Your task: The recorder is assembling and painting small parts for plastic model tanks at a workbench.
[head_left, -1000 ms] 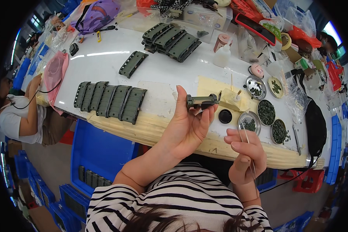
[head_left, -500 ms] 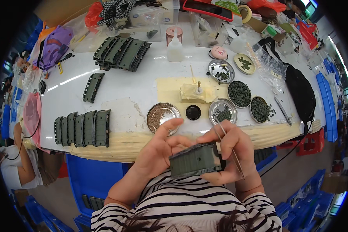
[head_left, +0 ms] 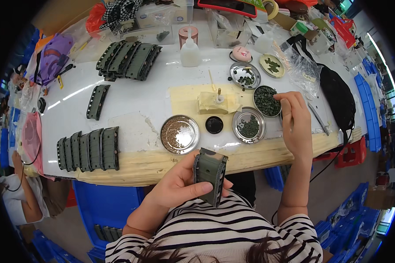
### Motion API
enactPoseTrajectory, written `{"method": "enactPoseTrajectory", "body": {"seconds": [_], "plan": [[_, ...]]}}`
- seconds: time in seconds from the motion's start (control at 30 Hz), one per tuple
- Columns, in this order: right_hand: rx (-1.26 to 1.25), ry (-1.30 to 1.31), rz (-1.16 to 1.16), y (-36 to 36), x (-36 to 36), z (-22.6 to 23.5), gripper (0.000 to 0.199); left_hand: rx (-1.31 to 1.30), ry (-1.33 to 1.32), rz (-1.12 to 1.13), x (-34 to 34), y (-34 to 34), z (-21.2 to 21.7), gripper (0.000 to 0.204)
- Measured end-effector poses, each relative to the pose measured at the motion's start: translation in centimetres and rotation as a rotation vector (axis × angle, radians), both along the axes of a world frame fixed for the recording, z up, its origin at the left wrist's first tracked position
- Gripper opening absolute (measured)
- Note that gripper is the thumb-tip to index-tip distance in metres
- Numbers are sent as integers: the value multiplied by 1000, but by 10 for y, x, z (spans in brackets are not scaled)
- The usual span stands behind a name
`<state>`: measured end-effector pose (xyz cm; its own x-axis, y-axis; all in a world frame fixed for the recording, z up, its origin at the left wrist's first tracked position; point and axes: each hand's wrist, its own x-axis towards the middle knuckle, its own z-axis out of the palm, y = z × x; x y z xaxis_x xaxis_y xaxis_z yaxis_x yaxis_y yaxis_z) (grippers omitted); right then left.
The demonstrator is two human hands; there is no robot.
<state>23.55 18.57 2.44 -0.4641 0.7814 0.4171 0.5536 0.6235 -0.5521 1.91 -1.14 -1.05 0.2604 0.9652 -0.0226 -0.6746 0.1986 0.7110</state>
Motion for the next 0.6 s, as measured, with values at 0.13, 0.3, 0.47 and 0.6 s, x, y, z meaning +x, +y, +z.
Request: {"method": "enactPoseTrajectory", "body": {"seconds": [0.13, 0.3, 0.47, 0.6], "plan": [[-26, -101, 36, 11, -4, -10, 12, -45, -5, 30, 1, 2, 4, 52], [-17, -131, 38, 14, -9, -12, 11, -58, -51, 69, 1, 2, 0, 51], [81, -71, 60, 18, -9, -16, 12, -93, 23, 176, 4, 4, 5, 46], [86, -114, 28, 17, -7, -15, 14, -67, 119, 247, 7, 6, 6, 42]]}}
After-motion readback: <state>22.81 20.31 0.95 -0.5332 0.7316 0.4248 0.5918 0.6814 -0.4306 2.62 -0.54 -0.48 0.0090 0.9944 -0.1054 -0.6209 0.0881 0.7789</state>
